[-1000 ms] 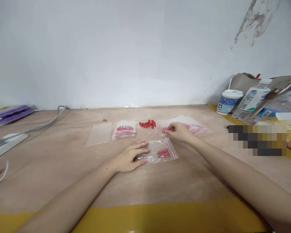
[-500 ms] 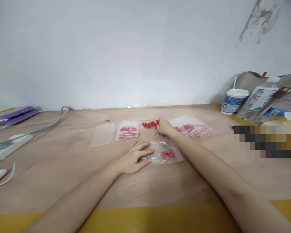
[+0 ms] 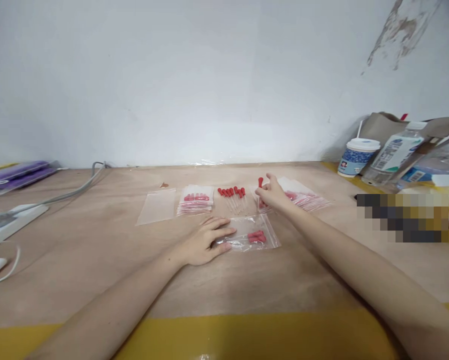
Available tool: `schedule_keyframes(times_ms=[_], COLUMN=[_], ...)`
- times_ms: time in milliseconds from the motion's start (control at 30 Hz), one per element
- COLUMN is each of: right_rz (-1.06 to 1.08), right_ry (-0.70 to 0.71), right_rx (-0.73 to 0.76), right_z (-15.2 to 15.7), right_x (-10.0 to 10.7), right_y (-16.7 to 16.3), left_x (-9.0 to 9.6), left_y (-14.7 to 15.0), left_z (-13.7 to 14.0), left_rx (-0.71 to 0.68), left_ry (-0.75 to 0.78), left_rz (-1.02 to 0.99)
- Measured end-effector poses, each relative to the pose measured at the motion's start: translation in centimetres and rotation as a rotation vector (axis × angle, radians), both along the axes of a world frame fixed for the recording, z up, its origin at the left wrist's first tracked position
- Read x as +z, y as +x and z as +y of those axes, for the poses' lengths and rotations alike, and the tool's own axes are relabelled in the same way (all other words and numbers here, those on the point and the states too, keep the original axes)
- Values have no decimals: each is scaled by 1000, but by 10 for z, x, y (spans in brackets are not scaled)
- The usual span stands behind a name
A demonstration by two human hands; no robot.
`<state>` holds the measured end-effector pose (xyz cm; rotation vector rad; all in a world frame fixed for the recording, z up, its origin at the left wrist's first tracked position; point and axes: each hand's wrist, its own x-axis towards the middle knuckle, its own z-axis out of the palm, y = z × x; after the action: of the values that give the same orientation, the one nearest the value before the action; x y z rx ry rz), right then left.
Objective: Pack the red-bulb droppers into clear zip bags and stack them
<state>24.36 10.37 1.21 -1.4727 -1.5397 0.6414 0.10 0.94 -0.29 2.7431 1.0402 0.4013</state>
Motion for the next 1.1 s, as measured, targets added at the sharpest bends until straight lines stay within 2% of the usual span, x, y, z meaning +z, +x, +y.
schedule_keyframes(times_ms=[100,267,433,567,733,833,967,1100], right_rz=[128,352,530,541,578,639,459,228], right_ry=[55,93,64,-2,-23,-117,-297,-286], right_rx=[35,-29,-4,61,58,82,252,322], right_z=[-26,-54,-61,-68,-73,-70,-65,-61], right_x=[-5,-20,-32,-32,-31,-30,-24,-17], right_y=[24,42,31,24,28,37,58,77], left_x=[1,0,-2,-1,-1,0,0,0], left_y=[0,0,0,0,0,1,1,1], left_z=[0,-1,0,1,0,0,0,0], left_rx=[8,8,7,11,13,15,-3,-2], left_ry=[7,24,22,17,22,24,15,-5], left_rz=[6,-2,-4,-7,0,-4,-17,-27])
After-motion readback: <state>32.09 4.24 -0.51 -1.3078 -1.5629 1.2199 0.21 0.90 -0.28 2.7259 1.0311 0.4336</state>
